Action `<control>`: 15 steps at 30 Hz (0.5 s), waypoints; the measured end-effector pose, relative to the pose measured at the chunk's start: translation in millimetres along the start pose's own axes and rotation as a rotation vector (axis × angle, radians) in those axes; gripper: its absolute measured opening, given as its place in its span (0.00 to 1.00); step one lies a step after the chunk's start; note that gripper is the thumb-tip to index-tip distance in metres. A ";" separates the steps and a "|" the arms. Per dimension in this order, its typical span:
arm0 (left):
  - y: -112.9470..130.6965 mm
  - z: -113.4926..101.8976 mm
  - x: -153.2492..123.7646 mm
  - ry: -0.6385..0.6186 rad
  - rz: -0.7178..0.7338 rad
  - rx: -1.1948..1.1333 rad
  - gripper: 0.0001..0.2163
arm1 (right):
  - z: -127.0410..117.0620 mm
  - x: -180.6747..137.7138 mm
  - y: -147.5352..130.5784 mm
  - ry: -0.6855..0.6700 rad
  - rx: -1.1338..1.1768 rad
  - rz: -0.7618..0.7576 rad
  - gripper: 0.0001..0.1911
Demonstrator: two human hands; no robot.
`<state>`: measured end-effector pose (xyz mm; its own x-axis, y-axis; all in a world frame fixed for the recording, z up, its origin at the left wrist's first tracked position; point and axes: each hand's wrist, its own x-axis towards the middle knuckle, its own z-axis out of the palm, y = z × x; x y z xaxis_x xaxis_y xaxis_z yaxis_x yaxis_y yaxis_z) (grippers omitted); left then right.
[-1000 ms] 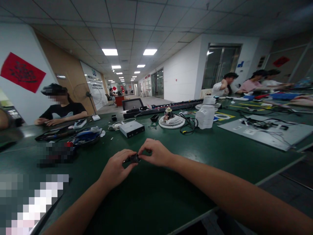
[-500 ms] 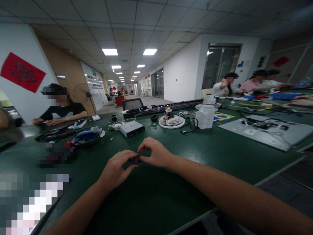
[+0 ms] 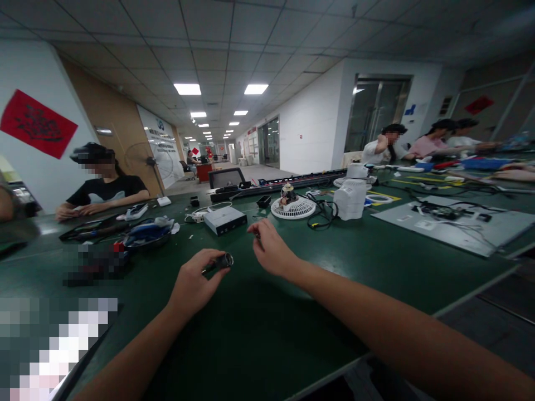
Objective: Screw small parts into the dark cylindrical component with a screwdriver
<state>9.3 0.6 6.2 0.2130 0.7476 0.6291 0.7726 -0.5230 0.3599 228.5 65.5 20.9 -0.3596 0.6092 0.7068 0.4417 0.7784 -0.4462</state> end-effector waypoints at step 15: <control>-9.5 -3.3 0.4 0.009 -0.187 0.077 0.14 | -15.3 13.3 27.1 -0.152 0.483 0.135 0.10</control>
<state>0.0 4.6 5.3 0.0564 0.8250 0.5622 0.8418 -0.3422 0.4176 248.3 92.4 26.6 -0.4565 0.6962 0.5540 0.0756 0.6508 -0.7555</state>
